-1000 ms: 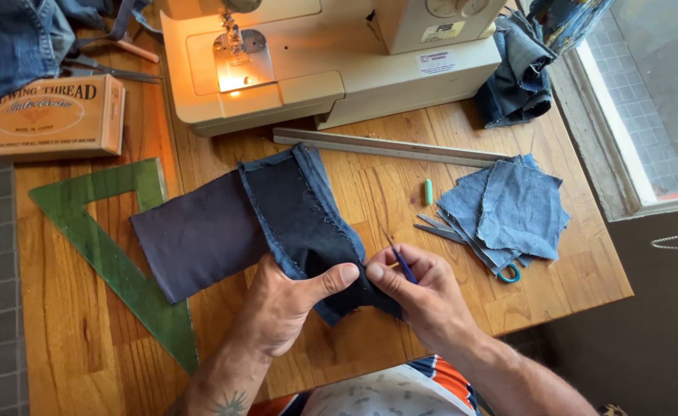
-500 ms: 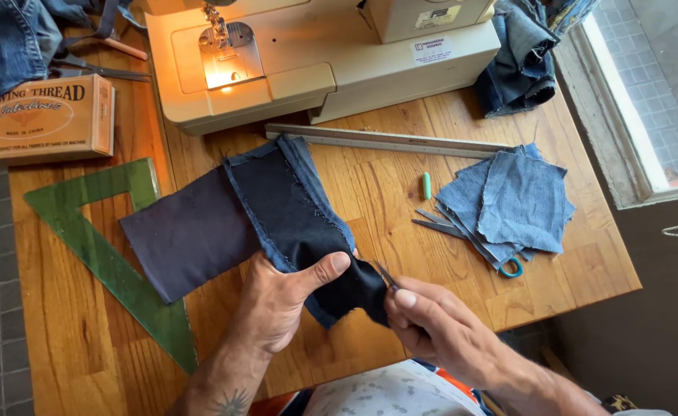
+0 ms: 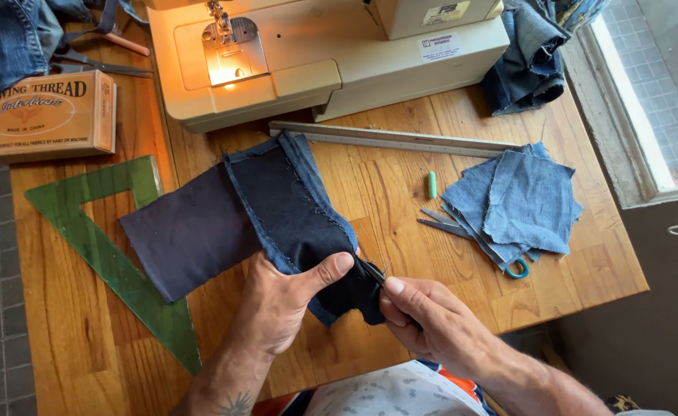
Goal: Trimming the edges of denim fabric pieces using thread snips on a wooden table next to a sewing machine
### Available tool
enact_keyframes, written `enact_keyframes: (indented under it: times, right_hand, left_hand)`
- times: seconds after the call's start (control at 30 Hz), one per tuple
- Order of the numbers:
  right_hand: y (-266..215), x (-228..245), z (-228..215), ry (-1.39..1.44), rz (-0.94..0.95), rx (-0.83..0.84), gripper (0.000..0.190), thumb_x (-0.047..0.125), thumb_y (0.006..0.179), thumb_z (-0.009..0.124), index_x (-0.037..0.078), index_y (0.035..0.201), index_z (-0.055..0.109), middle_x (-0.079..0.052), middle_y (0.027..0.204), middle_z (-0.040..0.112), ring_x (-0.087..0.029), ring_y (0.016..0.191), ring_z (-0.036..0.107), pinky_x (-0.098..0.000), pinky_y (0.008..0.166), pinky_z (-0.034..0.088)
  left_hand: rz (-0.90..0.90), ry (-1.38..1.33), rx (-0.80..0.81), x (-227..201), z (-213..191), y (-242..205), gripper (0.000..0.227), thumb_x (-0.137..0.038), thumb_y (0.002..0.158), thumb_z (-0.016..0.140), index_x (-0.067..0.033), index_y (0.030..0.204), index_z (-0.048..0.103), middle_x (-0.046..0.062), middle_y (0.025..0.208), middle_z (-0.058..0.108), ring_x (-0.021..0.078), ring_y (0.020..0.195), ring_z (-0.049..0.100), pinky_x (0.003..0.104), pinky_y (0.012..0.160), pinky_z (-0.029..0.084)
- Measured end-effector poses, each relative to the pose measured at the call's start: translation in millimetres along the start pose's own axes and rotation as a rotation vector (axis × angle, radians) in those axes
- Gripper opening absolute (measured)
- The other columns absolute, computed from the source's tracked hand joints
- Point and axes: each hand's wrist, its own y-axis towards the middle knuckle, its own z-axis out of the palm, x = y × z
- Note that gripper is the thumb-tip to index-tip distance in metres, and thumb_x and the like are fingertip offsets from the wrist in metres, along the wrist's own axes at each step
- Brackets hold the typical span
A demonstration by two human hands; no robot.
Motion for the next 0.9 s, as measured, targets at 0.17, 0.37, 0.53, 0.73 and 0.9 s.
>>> enact_keyframes:
  times: [0.17, 0.37, 0.53, 0.73, 0.9]
  right_hand:
    - [3, -2, 3, -0.032, -0.028, -0.025, 0.055, 0.053, 0.120, 0.057, 0.012, 0.085, 0.049, 0.002, 0.063, 0.033, -0.010, 0.055, 0.025, -0.0304, 0.047, 0.016]
    - [7, -6, 4, -0.037, -0.043, -0.048, 0.055, 0.054, 0.118, 0.060, 0.011, 0.086, 0.050, 0.003, 0.064, 0.032, -0.008, 0.055, 0.024, -0.0291, 0.045, 0.014]
    - [7, -6, 4, -0.017, -0.036, -0.060, 0.056, 0.053, 0.120, 0.060, 0.011, 0.085, 0.047, 0.003, 0.065, 0.032, -0.008, 0.056, 0.025, -0.0290, 0.046, 0.013]
    - [9, -11, 3, 0.009, -0.095, -0.035, 0.056, 0.048, 0.121, 0.059, 0.013, 0.081, 0.043, 0.002, 0.060, 0.033, -0.009, 0.052, 0.024, -0.0306, 0.043, 0.016]
    - [6, -6, 5, -0.011, -0.113, -0.013, 0.056, 0.049, 0.122, 0.056, 0.014, 0.081, 0.040, 0.001, 0.059, 0.032, -0.010, 0.053, 0.023, -0.0310, 0.045, 0.017]
  left_hand:
    - [-0.004, 0.021, -0.008, -3, -1, 0, 0.024, -0.021, 0.087, 0.099, -0.0124, 0.107, 0.089, 0.001, 0.103, 0.091, 0.0176, 0.097, 0.086, 0.035, 0.096, 0.071]
    - [0.043, 0.064, -0.011, -6, -2, -1, 0.026, -0.024, 0.086, 0.099, -0.0141, 0.108, 0.088, 0.000, 0.107, 0.092, 0.0170, 0.101, 0.087, 0.035, 0.100, 0.071]
    - [0.034, 0.060, -0.016, -4, -2, 0, 0.029, -0.024, 0.086, 0.099, -0.0136, 0.110, 0.088, 0.001, 0.109, 0.092, 0.0178, 0.103, 0.087, 0.035, 0.101, 0.072]
    - [0.035, 0.054, -0.033, 2, -2, 0, 0.027, -0.022, 0.085, 0.100, -0.0136, 0.108, 0.088, 0.000, 0.106, 0.091, 0.0164, 0.100, 0.085, 0.034, 0.099, 0.070]
    - [0.031, 0.036, -0.032, 2, -3, 0, 0.026, -0.021, 0.085, 0.100, -0.0128, 0.106, 0.088, 0.000, 0.104, 0.091, 0.0164, 0.098, 0.085, 0.034, 0.098, 0.070]
